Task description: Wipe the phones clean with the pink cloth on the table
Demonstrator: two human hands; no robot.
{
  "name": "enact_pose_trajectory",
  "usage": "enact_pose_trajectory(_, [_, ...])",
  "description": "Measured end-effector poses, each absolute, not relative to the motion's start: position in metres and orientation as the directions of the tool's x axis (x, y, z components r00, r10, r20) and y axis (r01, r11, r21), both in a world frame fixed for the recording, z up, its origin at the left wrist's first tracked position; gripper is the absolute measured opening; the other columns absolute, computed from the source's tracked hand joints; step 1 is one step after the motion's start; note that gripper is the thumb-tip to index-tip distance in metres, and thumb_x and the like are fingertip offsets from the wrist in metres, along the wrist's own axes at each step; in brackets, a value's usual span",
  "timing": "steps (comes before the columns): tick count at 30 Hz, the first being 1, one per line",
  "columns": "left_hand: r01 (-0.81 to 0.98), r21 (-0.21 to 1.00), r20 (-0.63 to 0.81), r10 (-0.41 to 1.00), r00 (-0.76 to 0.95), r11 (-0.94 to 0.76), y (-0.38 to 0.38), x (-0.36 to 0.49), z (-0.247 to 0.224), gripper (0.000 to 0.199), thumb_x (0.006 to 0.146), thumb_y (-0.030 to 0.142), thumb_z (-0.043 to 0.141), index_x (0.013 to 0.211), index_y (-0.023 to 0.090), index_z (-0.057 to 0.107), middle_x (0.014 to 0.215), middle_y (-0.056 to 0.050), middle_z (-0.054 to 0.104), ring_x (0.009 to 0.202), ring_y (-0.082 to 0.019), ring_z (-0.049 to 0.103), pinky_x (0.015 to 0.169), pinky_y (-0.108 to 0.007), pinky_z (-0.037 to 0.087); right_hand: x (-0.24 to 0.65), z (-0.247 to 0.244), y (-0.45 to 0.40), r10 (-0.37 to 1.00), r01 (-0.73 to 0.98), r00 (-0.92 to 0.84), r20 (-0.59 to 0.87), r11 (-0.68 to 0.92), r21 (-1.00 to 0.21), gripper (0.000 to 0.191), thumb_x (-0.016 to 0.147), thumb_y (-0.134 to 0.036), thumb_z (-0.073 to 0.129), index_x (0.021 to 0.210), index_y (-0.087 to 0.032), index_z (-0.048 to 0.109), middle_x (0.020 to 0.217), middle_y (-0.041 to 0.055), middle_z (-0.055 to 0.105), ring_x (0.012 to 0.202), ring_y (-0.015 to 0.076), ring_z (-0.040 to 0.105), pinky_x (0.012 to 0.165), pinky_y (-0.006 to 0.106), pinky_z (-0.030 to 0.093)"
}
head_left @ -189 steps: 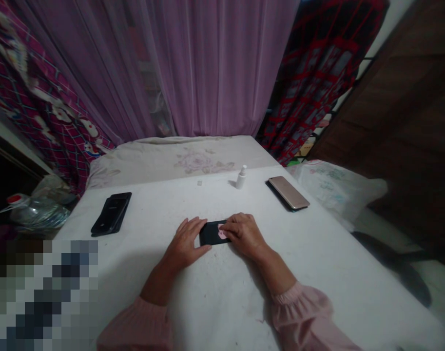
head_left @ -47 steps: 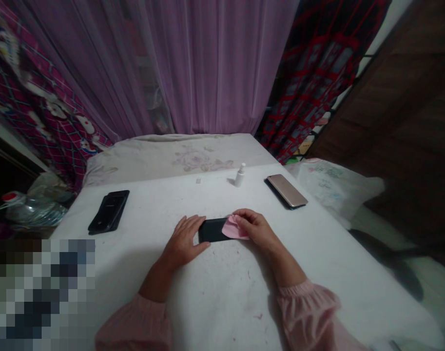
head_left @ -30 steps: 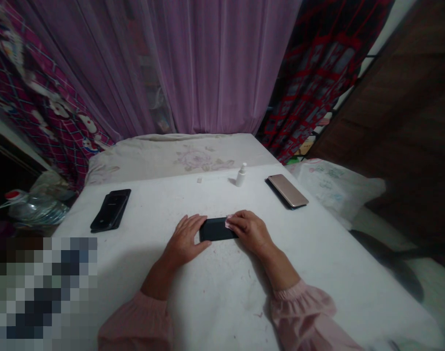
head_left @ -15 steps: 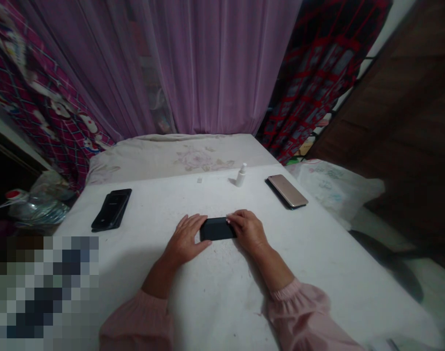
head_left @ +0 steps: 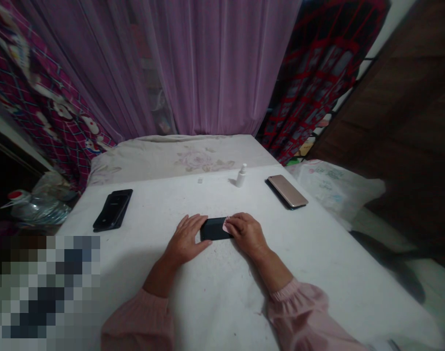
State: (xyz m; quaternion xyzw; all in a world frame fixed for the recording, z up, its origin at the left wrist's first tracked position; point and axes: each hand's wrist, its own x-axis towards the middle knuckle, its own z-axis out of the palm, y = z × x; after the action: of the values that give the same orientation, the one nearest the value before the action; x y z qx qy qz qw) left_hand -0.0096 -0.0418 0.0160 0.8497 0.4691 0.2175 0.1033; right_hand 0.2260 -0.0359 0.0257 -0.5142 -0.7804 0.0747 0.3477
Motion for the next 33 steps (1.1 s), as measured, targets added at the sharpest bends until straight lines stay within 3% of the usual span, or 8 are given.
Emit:
enact_pose_trajectory(9, [0.759, 0.383, 0.249, 0.850, 0.465, -0.527, -0.041, -0.009, 0.018, 0.060, 0.084, 0.039, 0.063, 0.139, 0.023, 0.044, 0.138, -0.010, 0.057, 0.132, -0.027, 0.048, 0.116, -0.052, 0.026, 0.212, 0.027, -0.049, 0.854, 0.841, -0.200, 0.481, 0.401, -0.362, 0.021, 0.093, -0.025, 0.054, 0.092, -0.023, 0.075, 0.090, 0.0085, 0.069, 0.084, 0.0211, 0.060, 0.074, 0.032, 0.048])
enact_pose_trajectory(15, [0.765, 0.384, 0.237, 0.856, 0.459, -0.517, -0.042, -0.008, 0.020, 0.059, 0.084, 0.040, 0.064, 0.137, 0.021, 0.046, 0.138, -0.010, 0.057, 0.132, -0.026, 0.047, 0.116, -0.051, 0.026, 0.215, 0.033, -0.074, 0.818, 0.811, -0.330, 0.472, 0.501, -0.301, 0.033, 0.093, -0.028, 0.052, 0.124, -0.020, 0.063, 0.120, 0.0128, 0.064, 0.107, 0.0265, 0.055, 0.090, 0.041, 0.045])
enact_pose_trajectory(19, [0.768, 0.385, 0.241, 0.859, 0.451, -0.512, -0.042, -0.008, 0.020, 0.059, 0.084, 0.041, 0.064, 0.137, 0.021, 0.046, 0.137, -0.010, 0.057, 0.132, -0.026, 0.048, 0.116, -0.050, 0.027, 0.219, 0.032, -0.077, 0.815, 0.820, -0.349, 0.462, 0.505, -0.270, 0.036, 0.094, -0.027, 0.052, 0.129, -0.021, 0.059, 0.128, 0.0110, 0.062, 0.116, 0.0290, 0.050, 0.092, 0.044, 0.041])
enact_pose_trajectory(22, [0.769, 0.383, 0.243, 0.859, 0.451, -0.512, -0.041, -0.008, 0.020, 0.059, 0.084, 0.040, 0.064, 0.137, 0.022, 0.047, 0.138, -0.010, 0.057, 0.132, -0.026, 0.047, 0.116, -0.050, 0.027, 0.219, 0.030, -0.072, 0.818, 0.821, -0.309, 0.486, 0.487, -0.297, 0.029, 0.094, -0.026, 0.053, 0.120, -0.024, 0.066, 0.119, 0.0083, 0.068, 0.106, 0.0258, 0.055, 0.086, 0.040, 0.042])
enact_pose_trajectory(27, [0.779, 0.377, 0.237, 0.866, 0.441, -0.500, -0.042, -0.009, 0.019, 0.059, 0.083, 0.037, 0.064, 0.137, 0.019, 0.046, 0.139, -0.012, 0.056, 0.132, -0.026, 0.047, 0.116, -0.051, 0.027, 0.213, 0.027, -0.061, 0.829, 0.832, -0.181, 0.530, 0.417, -0.367, 0.012, 0.089, -0.029, 0.064, 0.089, -0.026, 0.076, 0.088, 0.0043, 0.072, 0.082, 0.0195, 0.059, 0.075, 0.032, 0.042])
enact_pose_trajectory(33, [0.791, 0.364, 0.249, 0.869, 0.427, -0.493, -0.044, -0.007, 0.021, 0.057, 0.084, 0.035, 0.063, 0.136, 0.019, 0.047, 0.139, -0.013, 0.055, 0.132, -0.026, 0.048, 0.115, -0.051, 0.027, 0.207, 0.021, -0.057, 0.834, 0.875, -0.114, 0.539, 0.342, -0.343, 0.016, 0.090, -0.028, 0.062, 0.085, -0.025, 0.077, 0.083, 0.0037, 0.070, 0.076, 0.0162, 0.058, 0.070, 0.028, 0.040])
